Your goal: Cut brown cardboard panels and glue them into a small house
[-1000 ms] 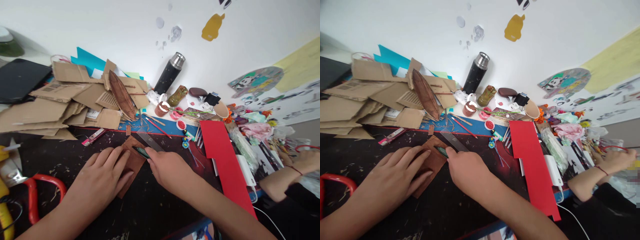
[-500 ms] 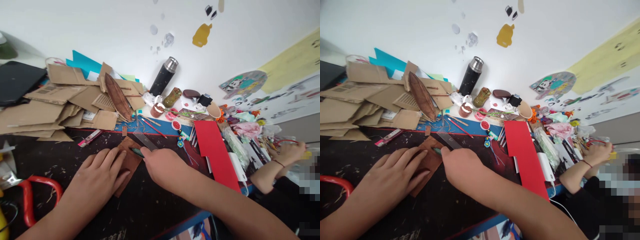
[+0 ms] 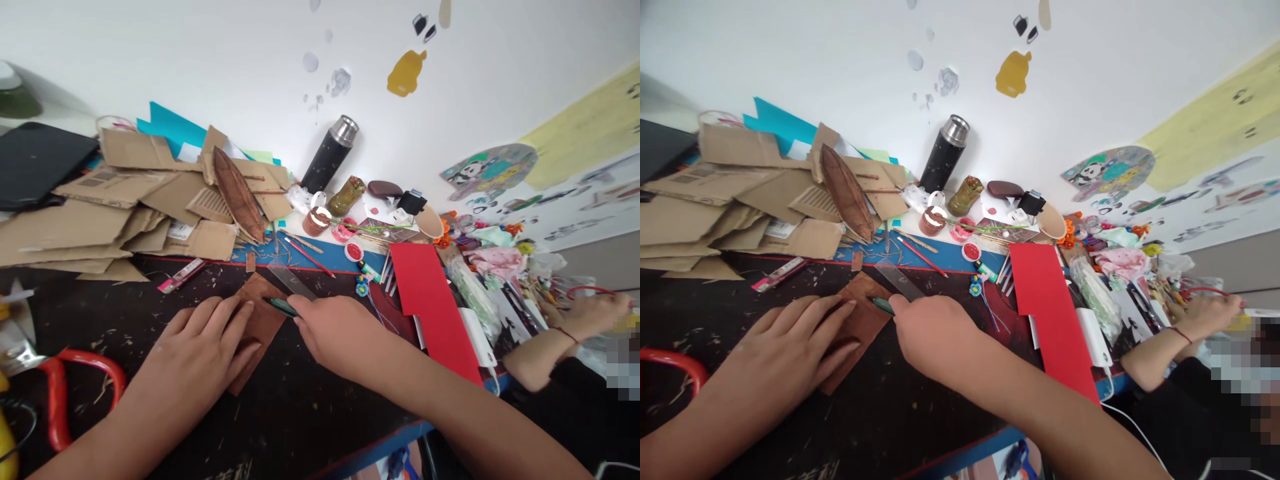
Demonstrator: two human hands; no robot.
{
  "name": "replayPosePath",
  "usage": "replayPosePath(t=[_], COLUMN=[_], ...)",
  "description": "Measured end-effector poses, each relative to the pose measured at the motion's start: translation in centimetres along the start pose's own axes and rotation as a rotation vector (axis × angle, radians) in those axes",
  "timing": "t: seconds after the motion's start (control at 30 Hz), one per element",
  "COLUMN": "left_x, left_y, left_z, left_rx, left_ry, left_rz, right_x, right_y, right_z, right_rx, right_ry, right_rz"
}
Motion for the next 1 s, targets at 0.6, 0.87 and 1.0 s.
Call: replayPosePath(t=[0.6,0.87,1.0], left_x=[0.1,0.2,0.4], left_y=[0.0,0.1,0.1], left_z=[0.0,0.1,0.1], left_rx=[-0.009,-0.033,-0.043], left_ry=[-0.008,0.008,0.016], left_rz=[0.052,0.090,0.101], right_x=[-0.9,-1.0,-1.0], right_y=[0.1,0.2,0.2], right_z=[0.7,0.8,0.8], right_rx=[0.034,0.007,0.022], right_ry=[0.068,0.032,0.040], right_rz=[0.075,0.078,0.078])
Point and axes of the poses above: each hand's wrist, its own z-axis towards the middle knuckle, its own x-axis out of the back of the hand, y = z × x, the point moved 2 cm from there along z, towards the middle knuckle, and after that the axes turned 15 degrees about -y, right-handed, at the moved point
